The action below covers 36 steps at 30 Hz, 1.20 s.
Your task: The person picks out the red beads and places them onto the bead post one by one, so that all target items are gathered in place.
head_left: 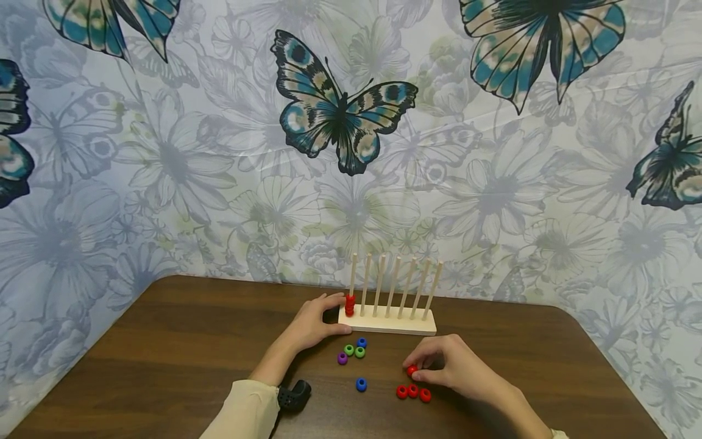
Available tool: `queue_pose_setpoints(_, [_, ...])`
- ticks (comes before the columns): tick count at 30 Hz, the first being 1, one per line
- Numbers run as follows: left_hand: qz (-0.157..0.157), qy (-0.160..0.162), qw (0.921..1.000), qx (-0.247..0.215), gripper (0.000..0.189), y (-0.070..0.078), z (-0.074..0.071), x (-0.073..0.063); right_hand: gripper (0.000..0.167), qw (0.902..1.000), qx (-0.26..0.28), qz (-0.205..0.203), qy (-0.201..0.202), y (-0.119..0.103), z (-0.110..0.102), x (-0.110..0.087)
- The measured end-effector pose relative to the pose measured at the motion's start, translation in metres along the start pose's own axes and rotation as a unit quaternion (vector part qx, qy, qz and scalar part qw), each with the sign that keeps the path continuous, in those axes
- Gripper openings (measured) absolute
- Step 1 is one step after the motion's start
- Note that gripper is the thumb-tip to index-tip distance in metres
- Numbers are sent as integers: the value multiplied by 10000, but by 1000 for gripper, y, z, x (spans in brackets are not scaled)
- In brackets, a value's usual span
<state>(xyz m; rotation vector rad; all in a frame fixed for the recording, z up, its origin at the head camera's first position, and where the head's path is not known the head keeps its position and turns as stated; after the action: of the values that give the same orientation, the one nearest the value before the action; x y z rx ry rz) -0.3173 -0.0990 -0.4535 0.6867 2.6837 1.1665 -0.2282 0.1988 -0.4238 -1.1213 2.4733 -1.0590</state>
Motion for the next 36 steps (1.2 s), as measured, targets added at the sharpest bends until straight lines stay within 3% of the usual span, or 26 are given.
queue_pose_setpoints(8, [-15, 14, 10000, 32, 67, 1, -1, -1, 16, 9975, 32, 179, 689, -6, -12, 4])
queue_pose_setpoints(16, [52, 15, 9999, 119, 67, 2, -1, -2, 21, 9872, -58, -340, 1559, -28, -27, 25])
queue_pose_setpoints(23, [13, 18, 10000, 37, 66, 4, -1, -3, 25, 9650, -769, -370, 2480, -61, -45, 52])
queue_pose_setpoints(30, [-17, 53, 10000, -10, 65, 1, -1, -1, 24, 9342, -977, -1100, 3250, -93, -61, 85])
queue_pose_setpoints(36, [-28, 67, 10000, -11, 66, 1, -1, 0, 20, 9057, -1150, -1687, 3715, -106, -65, 113])
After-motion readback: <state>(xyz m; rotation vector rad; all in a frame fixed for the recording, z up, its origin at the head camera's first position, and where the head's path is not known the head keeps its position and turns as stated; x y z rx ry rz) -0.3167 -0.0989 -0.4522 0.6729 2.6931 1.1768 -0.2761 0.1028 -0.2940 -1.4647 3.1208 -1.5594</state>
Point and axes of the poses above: each hand's wrist, its own x-axis towards the middle knuckle, its own z-axis out of the palm, y = z × x, the point moved 4 cm from there along x, towards the middle knuckle, and after that the axes turned 8 degrees about -y, right-handed, at the moved point
